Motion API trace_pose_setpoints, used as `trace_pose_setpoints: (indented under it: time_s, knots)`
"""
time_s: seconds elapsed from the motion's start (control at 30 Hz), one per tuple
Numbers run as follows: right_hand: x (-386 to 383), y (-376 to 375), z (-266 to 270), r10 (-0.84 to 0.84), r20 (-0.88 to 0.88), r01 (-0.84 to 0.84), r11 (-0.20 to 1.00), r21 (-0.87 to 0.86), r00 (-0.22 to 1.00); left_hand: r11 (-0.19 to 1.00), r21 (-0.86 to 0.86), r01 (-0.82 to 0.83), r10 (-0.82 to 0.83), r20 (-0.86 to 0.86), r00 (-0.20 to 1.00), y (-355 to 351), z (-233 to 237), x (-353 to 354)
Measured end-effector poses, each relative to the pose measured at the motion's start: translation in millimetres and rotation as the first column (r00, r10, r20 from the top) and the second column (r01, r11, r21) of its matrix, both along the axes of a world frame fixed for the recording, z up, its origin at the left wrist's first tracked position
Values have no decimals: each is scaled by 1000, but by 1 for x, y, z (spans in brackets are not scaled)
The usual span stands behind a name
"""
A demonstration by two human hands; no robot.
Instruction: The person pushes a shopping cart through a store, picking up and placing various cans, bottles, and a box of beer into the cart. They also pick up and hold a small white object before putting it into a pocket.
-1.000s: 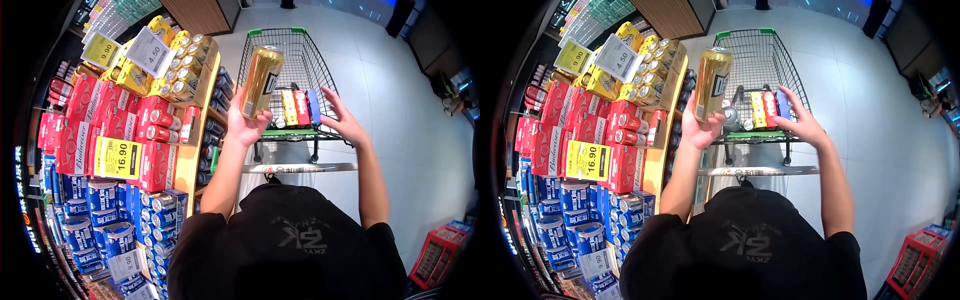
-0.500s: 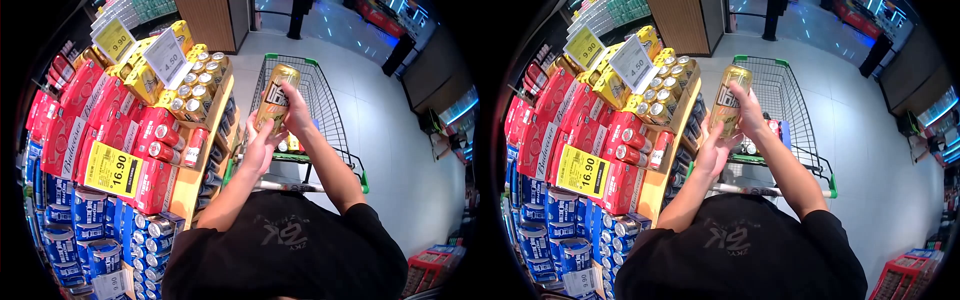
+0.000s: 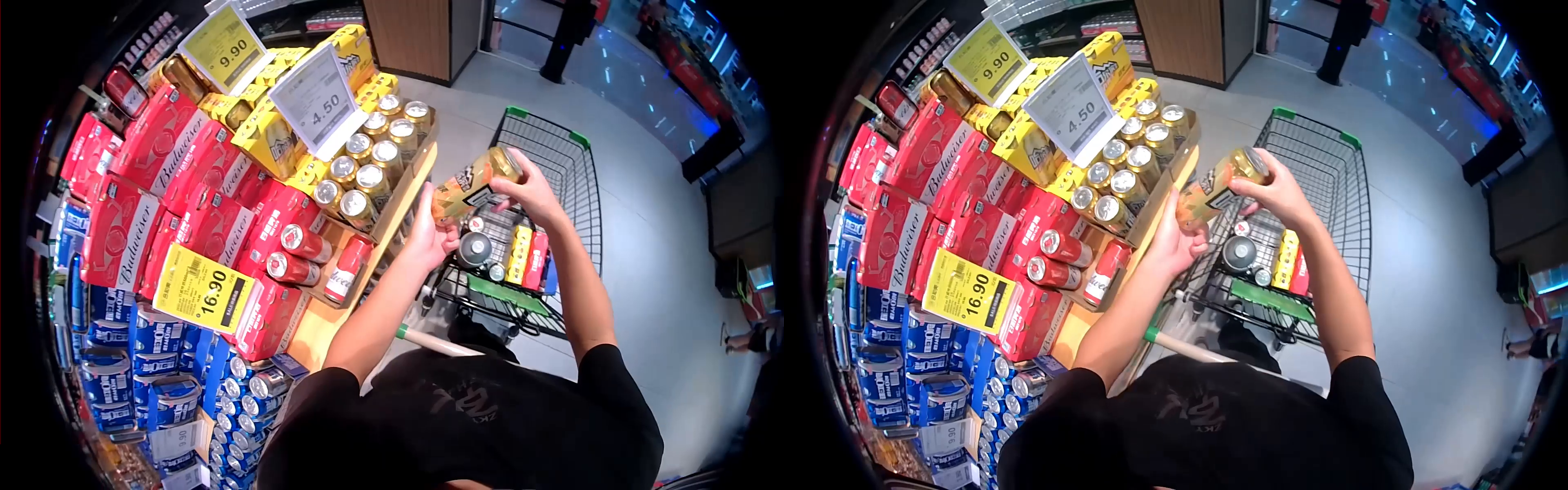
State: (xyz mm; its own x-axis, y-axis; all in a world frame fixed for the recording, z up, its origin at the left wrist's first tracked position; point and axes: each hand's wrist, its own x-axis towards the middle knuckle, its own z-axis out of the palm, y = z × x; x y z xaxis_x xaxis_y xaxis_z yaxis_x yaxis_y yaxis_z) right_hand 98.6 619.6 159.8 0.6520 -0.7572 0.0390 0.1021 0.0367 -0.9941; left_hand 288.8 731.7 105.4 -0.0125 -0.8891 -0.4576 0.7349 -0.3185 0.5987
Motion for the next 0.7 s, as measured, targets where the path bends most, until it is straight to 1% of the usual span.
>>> trace_pose_setpoints:
  time_s: [0.07,0.1,0.13,0.17,0.2,0.23,0.27,0.3,0.33,0.37,0.4,0.43,0.47,0.53,0.6,0.7]
  knots:
    - [7,-26,-15,-63,123,64,998,-6,990,992,-29,-120,122,100,987,-18,-1,-2]
    - [12,-39,-16,-164,146,161,986,36,976,986,-112,-127,147,195,970,-24,-11,-1]
    - [19,-61,-22,-192,174,190,981,25,966,976,-187,-113,178,382,907,-23,-9,-6]
    - [31,-81,-28,-253,234,261,965,-2,939,974,-227,-11,151,611,777,-21,-27,-6]
    - [44,-100,-31,-311,293,332,943,-25,904,967,-233,102,130,796,591,-15,-44,-4]
    - [58,-123,-32,-362,262,415,891,-184,894,969,-111,219,14,915,402,0,-45,-4]
    - [73,-145,-33,-418,241,480,808,-341,876,951,36,308,-97,978,185,17,-44,-4]
    - [86,-160,-28,-433,177,466,787,-405,884,934,25,356,-20,1000,-17,36,-54,-1]
    - [100,-175,-20,-447,116,446,760,-473,887,914,23,405,71,974,-215,53,-61,4]
    - [116,-192,-21,-431,97,419,762,-494,897,907,98,409,24,959,-282,66,-45,6]
    - [134,-211,-22,-414,41,372,763,-529,909,898,172,404,-23,937,-348,79,-27,5]
    - [152,-229,-24,-396,-14,321,763,-562,918,900,202,387,-13,898,-439,90,-21,5]
    - [184,-237,-21,-351,-60,251,769,-588,934,937,125,328,-28,958,-285,105,-24,10]
    - [209,-243,-15,-251,-181,104,809,-578,951,945,110,308,-22,961,-276,105,-21,10]
    - [233,-249,-20,-222,-277,-6,770,-637,935,957,102,270,-37,971,-237,104,-24,9]
    - [263,-254,-43,-262,-319,-21,742,-670,911,965,81,248,-41,986,-161,103,-26,7]
